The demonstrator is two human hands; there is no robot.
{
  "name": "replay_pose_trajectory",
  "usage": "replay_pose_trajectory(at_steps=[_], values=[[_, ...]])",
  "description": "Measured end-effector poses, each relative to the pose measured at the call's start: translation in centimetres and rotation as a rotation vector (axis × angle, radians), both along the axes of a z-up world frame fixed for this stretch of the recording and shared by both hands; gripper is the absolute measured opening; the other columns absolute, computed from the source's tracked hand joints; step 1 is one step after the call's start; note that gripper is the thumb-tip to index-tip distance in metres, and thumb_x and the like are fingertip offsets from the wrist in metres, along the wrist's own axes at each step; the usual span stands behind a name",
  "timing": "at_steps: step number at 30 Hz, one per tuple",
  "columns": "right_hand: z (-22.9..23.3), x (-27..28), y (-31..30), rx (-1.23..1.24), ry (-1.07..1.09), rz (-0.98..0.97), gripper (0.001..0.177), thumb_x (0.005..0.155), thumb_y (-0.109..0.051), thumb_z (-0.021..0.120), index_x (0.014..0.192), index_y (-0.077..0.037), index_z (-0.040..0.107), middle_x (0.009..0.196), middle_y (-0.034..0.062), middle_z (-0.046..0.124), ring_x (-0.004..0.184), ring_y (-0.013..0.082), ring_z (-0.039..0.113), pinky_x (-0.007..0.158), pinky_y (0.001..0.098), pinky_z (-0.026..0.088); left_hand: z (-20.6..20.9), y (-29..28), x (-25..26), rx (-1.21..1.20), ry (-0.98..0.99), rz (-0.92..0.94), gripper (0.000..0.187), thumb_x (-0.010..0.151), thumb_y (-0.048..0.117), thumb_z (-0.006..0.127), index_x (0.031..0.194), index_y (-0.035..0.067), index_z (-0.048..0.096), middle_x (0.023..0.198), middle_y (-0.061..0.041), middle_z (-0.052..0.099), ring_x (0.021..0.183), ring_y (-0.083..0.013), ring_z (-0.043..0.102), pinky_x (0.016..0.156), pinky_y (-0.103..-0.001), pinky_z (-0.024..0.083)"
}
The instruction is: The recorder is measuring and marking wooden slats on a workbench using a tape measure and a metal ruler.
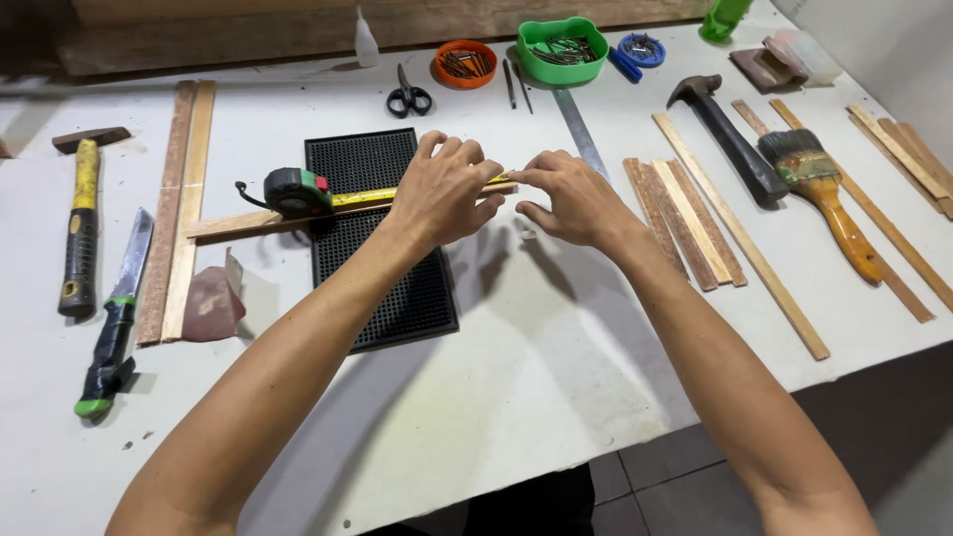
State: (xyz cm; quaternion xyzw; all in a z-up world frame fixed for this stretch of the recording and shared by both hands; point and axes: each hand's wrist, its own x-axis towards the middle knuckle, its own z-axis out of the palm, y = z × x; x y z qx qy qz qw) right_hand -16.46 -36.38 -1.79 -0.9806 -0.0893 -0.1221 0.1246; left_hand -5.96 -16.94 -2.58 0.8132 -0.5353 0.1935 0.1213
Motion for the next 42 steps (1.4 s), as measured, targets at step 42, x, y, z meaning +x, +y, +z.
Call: replay_pose_trajectory(at_steps=[42], values=[[3.0, 6.8, 9.2, 0.204, -0.098, 0.347, 0.016, 0.083, -0.004, 0.075, 0.099, -0.005, 0.078, 0.090, 0.0092, 0.076, 0.081, 0.0220, 0.073, 0.075, 0.0355, 0.060, 2.5, 10.4, 2.7, -0.090, -0.035, 0.024, 0.008, 0.084, 0.026, 0.079, 0.085, 0.018, 0.080, 0.085, -0.004, 0.068, 0.094, -0.0206, 0.066, 0.105, -0.048, 0.039]])
